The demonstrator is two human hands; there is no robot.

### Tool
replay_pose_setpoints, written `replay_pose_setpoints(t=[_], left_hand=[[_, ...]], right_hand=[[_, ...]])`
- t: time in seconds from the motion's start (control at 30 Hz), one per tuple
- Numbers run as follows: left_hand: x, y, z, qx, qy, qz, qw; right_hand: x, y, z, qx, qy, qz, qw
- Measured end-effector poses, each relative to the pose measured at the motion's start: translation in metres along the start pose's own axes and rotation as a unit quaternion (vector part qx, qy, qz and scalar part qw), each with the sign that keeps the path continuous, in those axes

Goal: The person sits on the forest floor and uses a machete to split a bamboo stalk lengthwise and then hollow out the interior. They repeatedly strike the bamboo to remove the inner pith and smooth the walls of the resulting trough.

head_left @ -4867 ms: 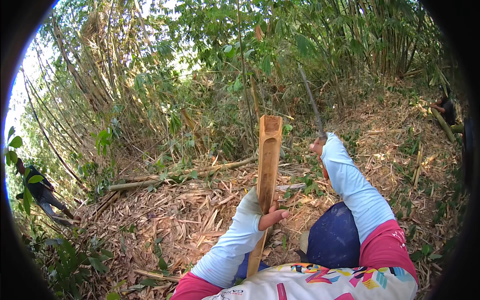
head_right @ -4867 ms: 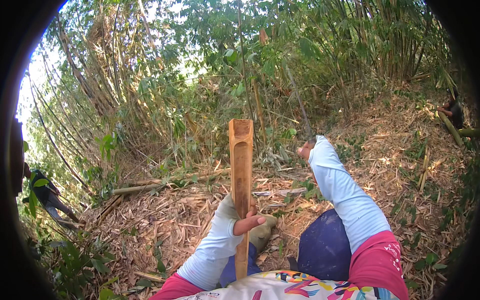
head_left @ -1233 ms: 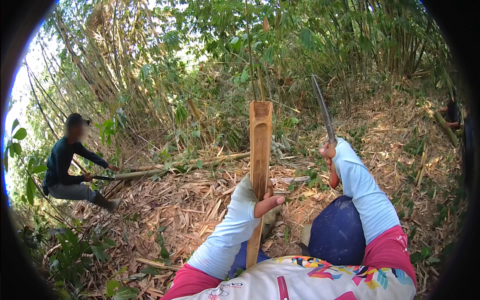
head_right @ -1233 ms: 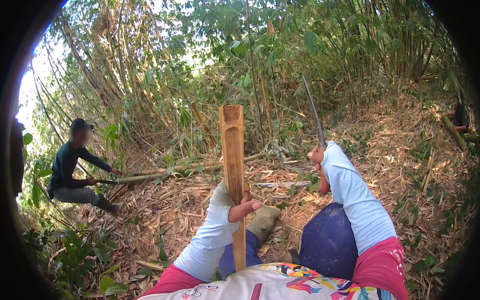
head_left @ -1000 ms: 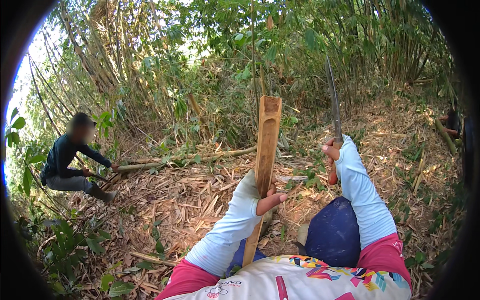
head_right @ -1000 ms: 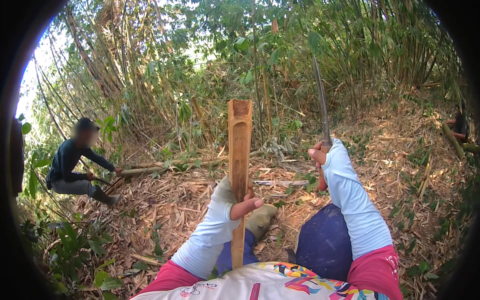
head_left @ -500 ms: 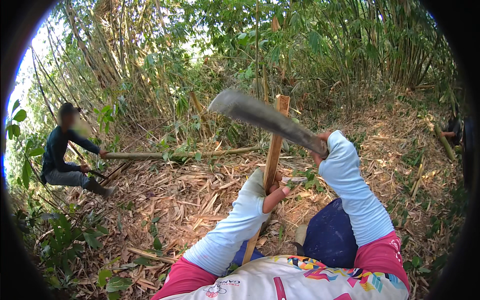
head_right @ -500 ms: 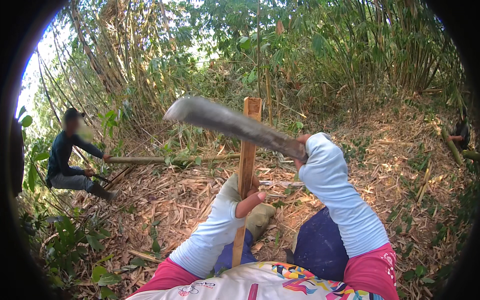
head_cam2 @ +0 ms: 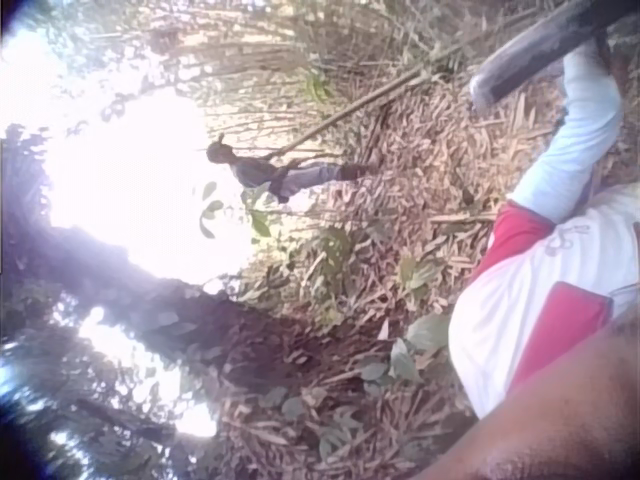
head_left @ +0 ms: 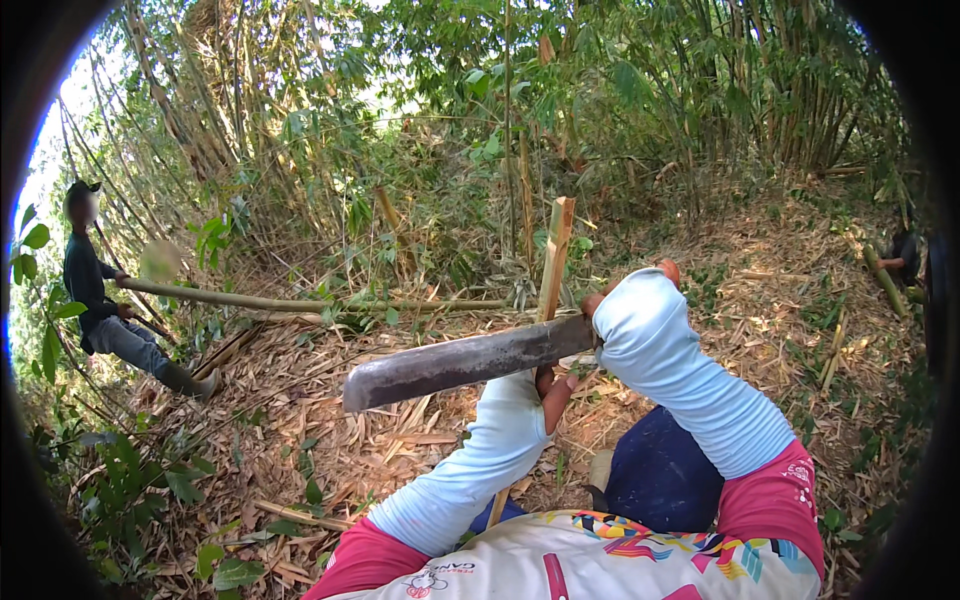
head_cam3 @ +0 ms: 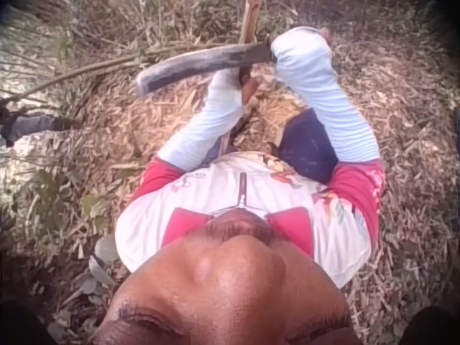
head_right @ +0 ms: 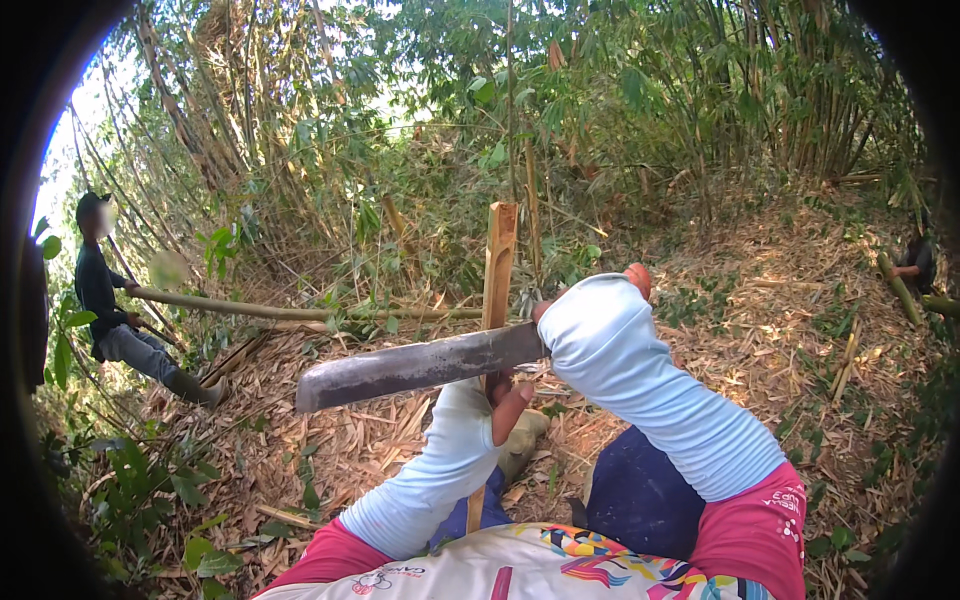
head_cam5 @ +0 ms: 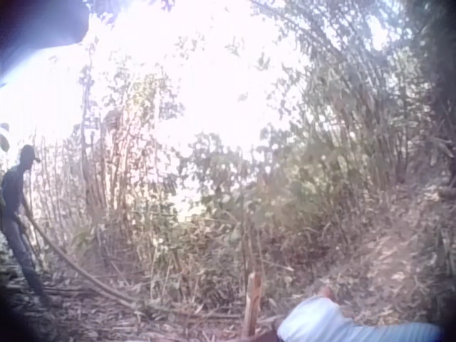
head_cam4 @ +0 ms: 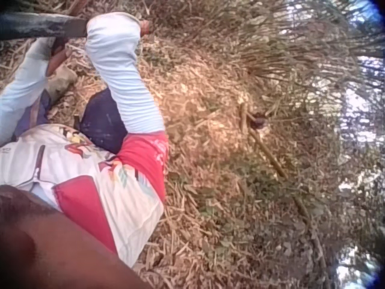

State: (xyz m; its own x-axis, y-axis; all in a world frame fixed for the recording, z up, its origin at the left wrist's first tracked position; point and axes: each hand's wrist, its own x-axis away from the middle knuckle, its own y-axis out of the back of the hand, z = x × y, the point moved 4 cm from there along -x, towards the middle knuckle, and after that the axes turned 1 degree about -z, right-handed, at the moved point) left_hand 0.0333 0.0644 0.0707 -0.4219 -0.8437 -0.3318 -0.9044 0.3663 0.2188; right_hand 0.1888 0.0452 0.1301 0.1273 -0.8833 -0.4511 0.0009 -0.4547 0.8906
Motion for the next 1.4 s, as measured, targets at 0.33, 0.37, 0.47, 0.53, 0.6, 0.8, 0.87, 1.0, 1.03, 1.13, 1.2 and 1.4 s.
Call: replay_pose_setpoints(t=[0.33, 0.37, 0.47, 0.53, 0.6, 0.8, 0.87, 1.0, 1.03, 1.13, 1.2, 1.4], left_hand=[[0.030, -0.005, -0.004, -0.037, 0.054, 0.021, 0.998], [0.031, -0.021, -0.007, -0.020, 0.037, 0.069, 0.997], [0.025, -0.014, -0.007, -0.069, 0.008, 0.029, 0.997], [0.019, -0.008, -0.005, -0.039, 0.026, 0.013, 0.999], [0.015, -0.003, -0.006, -0.064, 0.003, 0.002, 0.998], [0.008, -0.001, 0.008, -0.074, -0.008, -0.008, 0.997], [0.007, -0.004, 0.005, -0.085, -0.041, -0.014, 0.995], [0.004, -0.007, -0.006, -0.079, -0.063, -0.018, 0.995], [0.004, -0.008, -0.002, -0.119, -0.054, -0.007, 0.991], [0.007, -0.005, 0.015, -0.200, -0.029, 0.014, 0.979], [0.006, -0.006, 0.019, -0.197, -0.021, 0.026, 0.980], [0.014, -0.019, 0.024, -0.096, -0.055, -0.038, 0.993]], right_hand=[[-0.045, 0.075, -0.062, -0.132, -0.174, -0.212, 0.953], [-0.042, 0.091, -0.098, -0.110, -0.300, -0.189, 0.928], [-0.057, 0.072, -0.145, -0.163, -0.307, -0.185, 0.919], [-0.044, 0.060, -0.132, -0.197, -0.299, -0.167, 0.919], [-0.020, 0.052, -0.112, -0.232, -0.280, -0.168, 0.916], [0.024, 0.029, -0.039, -0.241, -0.194, -0.151, 0.939], [0.016, 0.020, -0.032, -0.122, -0.116, -0.034, 0.985], [0.018, 0.007, -0.010, 0.005, -0.011, -0.050, 0.999], [0.019, 0.006, -0.008, 0.019, 0.005, -0.039, 0.999], [0.018, 0.001, 0.003, 0.032, 0.003, 0.048, 0.998], [0.017, 0.003, 0.001, 0.042, -0.008, 0.043, 0.998], [0.018, -0.011, -0.047, 0.096, 0.019, -0.243, 0.965]])
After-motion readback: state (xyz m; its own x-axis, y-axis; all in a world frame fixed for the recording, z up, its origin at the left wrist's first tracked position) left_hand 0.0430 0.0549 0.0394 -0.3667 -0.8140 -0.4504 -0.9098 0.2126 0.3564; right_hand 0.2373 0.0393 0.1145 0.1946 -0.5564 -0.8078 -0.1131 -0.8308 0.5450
